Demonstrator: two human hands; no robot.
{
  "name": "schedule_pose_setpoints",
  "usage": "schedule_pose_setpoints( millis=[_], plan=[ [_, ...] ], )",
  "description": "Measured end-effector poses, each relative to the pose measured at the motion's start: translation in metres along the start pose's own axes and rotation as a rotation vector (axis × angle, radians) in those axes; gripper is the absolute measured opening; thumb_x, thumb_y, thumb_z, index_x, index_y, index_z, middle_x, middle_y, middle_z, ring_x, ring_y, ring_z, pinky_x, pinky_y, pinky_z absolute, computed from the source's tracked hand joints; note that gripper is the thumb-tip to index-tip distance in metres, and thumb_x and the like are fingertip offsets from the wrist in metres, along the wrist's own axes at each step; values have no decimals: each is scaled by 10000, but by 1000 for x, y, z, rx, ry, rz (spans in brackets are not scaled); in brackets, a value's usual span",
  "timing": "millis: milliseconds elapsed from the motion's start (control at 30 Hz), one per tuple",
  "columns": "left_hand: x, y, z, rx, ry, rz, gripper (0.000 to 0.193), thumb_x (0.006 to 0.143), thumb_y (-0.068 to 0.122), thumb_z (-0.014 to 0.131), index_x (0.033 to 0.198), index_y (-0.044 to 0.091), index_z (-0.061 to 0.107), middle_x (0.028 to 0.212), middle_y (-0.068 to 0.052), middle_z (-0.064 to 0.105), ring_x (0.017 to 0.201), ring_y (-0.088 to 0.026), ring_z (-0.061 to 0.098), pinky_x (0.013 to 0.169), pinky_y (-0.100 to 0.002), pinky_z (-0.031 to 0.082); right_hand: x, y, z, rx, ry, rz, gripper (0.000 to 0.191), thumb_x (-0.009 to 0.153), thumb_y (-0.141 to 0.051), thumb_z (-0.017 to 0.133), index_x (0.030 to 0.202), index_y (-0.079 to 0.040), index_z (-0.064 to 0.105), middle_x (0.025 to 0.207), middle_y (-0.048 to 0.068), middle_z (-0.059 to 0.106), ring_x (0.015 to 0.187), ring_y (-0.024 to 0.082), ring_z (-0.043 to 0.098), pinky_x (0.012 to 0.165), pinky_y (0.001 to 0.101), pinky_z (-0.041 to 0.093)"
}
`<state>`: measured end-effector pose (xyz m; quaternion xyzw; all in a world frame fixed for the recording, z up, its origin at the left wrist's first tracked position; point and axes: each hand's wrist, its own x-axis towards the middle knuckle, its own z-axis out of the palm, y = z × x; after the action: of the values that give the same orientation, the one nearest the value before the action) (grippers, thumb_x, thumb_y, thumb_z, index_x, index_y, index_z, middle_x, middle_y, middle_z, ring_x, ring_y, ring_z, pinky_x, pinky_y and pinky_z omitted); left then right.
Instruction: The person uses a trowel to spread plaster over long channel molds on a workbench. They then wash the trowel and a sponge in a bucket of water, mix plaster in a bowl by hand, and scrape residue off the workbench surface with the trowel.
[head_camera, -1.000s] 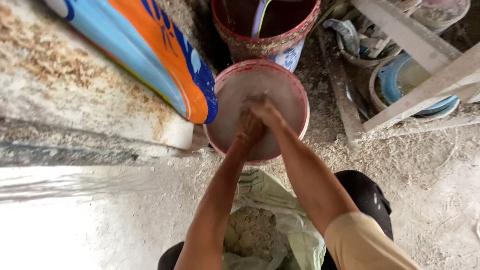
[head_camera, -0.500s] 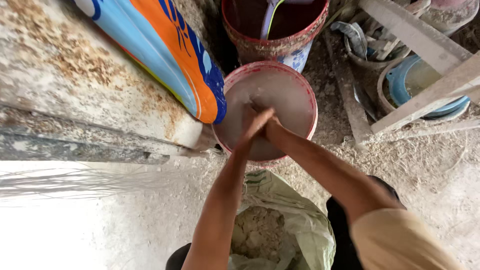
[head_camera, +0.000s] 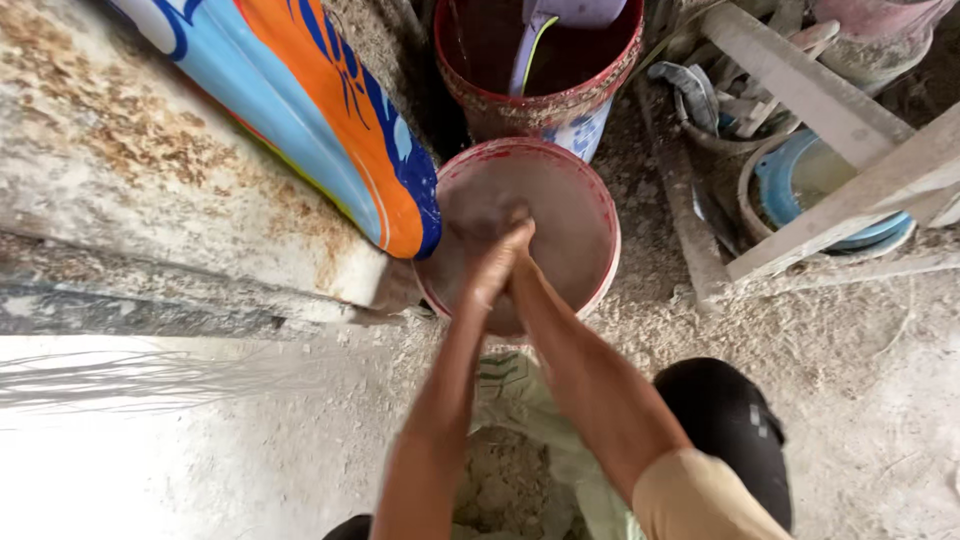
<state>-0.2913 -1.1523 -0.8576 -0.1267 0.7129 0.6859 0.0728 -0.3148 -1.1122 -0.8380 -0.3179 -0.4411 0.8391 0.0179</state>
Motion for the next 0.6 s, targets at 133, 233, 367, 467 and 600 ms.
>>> schedule_pose_setpoints(
  millis=[133,233,367,467,600],
  plan=[
    [25,9,-21,112,69,-91,725,805,347,776,1370,-61,574,1313,-188,643,1180,-263,623,989,-359,505,-25,-14,11,-144,-73,-159,366,977,-327,602,1171,-23,666,1040,115,691,964,270,667,849,417,531],
    [13,11,-24,216,127,-44,677,835,339,756,1358,-54,582,1281,-181,649,1150,-257,625,974,-363,508,-38,-41,17,-431,-171,-136,334,999,-313,605,1114,-6,669,1024,143,695,926,279,675,827,423,536],
    [-24,38,-41,251,96,-78,614,874,328,728,1342,-45,591,1239,-172,657,1110,-250,628,953,-367,511,-51,-106,42,-677,-208,-53,478,1101,-419,491,1055,2,712,1024,148,740,910,285,700,811,389,537],
    [-48,76,-62,248,166,-120,567,904,320,708,1330,-39,599,1207,-165,663,1081,-244,630,938,-371,514,-74,-156,87,-734,-285,-649,358,1052,-330,581,1139,0,689,1097,195,704,1031,319,667,878,419,529],
    [-93,128,-79,214,275,-131,507,944,309,681,1314,-30,608,1164,-157,671,1041,-237,633,917,-376,518,-125,-208,173,-158,-508,-704,589,961,-345,704,1391,-8,484,1258,223,596,1189,398,590,1053,483,469]
  ],
)
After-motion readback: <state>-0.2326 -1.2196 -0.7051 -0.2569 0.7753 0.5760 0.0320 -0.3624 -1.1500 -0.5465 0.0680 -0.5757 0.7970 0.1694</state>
